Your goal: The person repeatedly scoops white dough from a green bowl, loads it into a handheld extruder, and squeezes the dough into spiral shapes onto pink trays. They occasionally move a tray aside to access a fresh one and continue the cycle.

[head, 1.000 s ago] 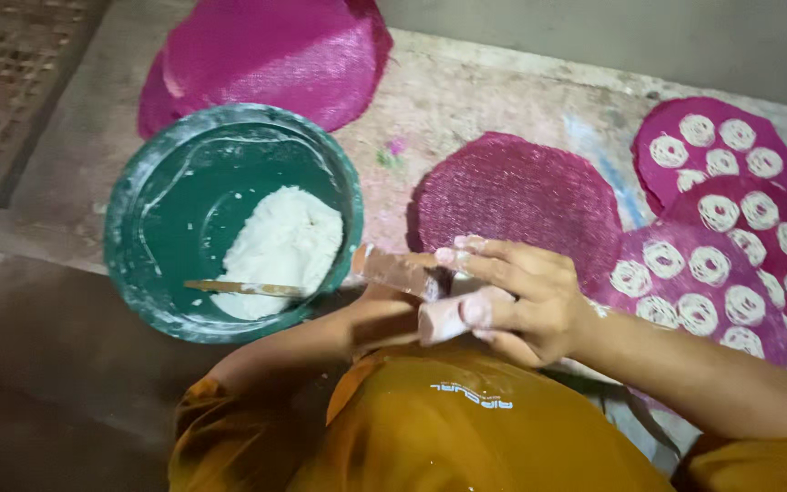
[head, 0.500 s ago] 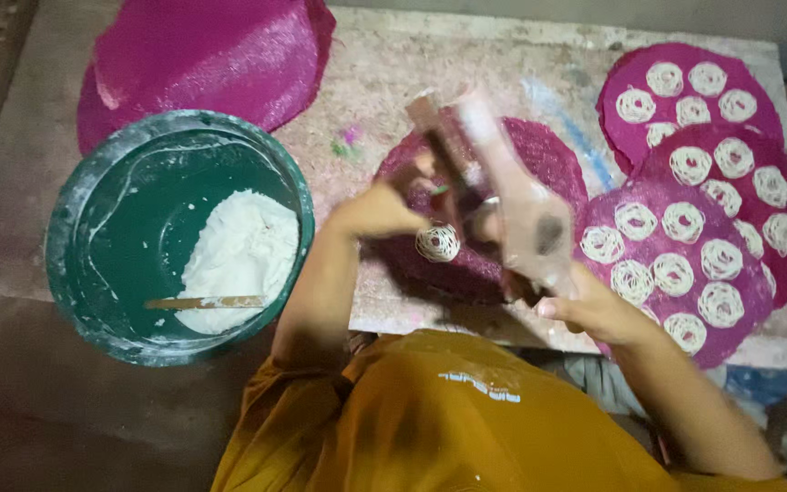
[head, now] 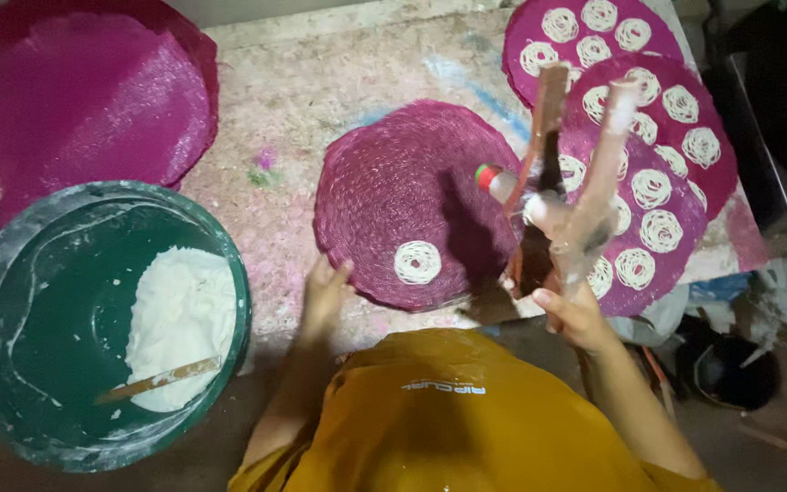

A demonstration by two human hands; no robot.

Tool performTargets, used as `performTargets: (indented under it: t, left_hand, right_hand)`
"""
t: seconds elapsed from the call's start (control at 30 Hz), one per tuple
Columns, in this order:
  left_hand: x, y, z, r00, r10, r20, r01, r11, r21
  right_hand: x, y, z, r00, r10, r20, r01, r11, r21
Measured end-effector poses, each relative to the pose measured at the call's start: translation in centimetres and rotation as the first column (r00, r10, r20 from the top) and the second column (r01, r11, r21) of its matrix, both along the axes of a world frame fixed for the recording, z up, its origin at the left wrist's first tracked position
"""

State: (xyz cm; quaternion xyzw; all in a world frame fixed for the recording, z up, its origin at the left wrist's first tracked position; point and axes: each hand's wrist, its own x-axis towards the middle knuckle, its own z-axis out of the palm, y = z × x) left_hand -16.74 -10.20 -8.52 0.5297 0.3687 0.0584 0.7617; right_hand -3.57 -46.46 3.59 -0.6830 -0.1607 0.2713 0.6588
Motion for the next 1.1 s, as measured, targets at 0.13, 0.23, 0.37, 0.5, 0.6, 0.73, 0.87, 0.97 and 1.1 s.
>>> performTargets:
  t: [0.13, 0.23, 0.37, 0.5, 0.6, 0.73, 0.87, 0.97, 1.1]
  left_hand:
    - [-1.0, -5.7, 0.5, 0.981, 0.098, 0.165, -0.063, 0.976, -0.208]
    - [-1.6, -5.9, 2.0, 0.986, 0.165, 0.009, -0.157, 0.918, 0.364]
    - [0.9, -1.7, 6.2, 0.820, 0.158, 0.551, -0.375, 0.875, 0.307]
    - [5.0, 3.9, 10.9, 0.393, 0.151, 0.907, 0.513, 0.783, -0.353]
    - [6.5, 3.5, 12.5, 0.322, 0.166, 0.932, 0.569, 0.752, -0.331]
    - [9.0, 2.2, 10.9, 0.311, 0.345, 0.886, 0.512, 0.725, -0.461]
    - [10.7, 2.7, 7.5, 0.251, 0.469, 0.847, 0.467, 0.708, -0.530]
    - [11.2, 4.7, 5.9, 0.224, 0.454, 0.863, 0.494, 0.710, -0.501]
    - [10.2, 6.4, 4.8, 0.218, 0.440, 0.871, 0.538, 0.690, -0.484]
  right_hand:
    - [0.9, 1.3, -0.1, 0.989, 0.136, -0.061, -0.130, 0.987, 0.091]
    - [2.2, 2.5, -0.8, 0.967, 0.236, 0.099, -0.247, 0.962, 0.119]
    - [5.6, 4.1, -2.3, 0.860, 0.483, -0.166, -0.474, 0.876, 0.090]
    - [7.6, 6.8, -2.2, 0.643, 0.628, -0.438, -0.745, 0.646, -0.167]
    - [8.1, 8.5, 0.9, 0.558, 0.648, -0.519, -0.822, 0.515, -0.241]
    - [9.1, 10.6, 5.1, 0.553, 0.653, -0.518, -0.833, 0.445, -0.328]
    - [9.1, 12.5, 5.5, 0.679, 0.622, -0.390, -0.686, 0.348, -0.639]
    - [8.1, 14.2, 4.2, 0.710, 0.654, -0.263, -0.598, 0.363, -0.714]
    - [6.1, 15.7, 3.2, 0.726, 0.663, -0.182, -0.555, 0.410, -0.724]
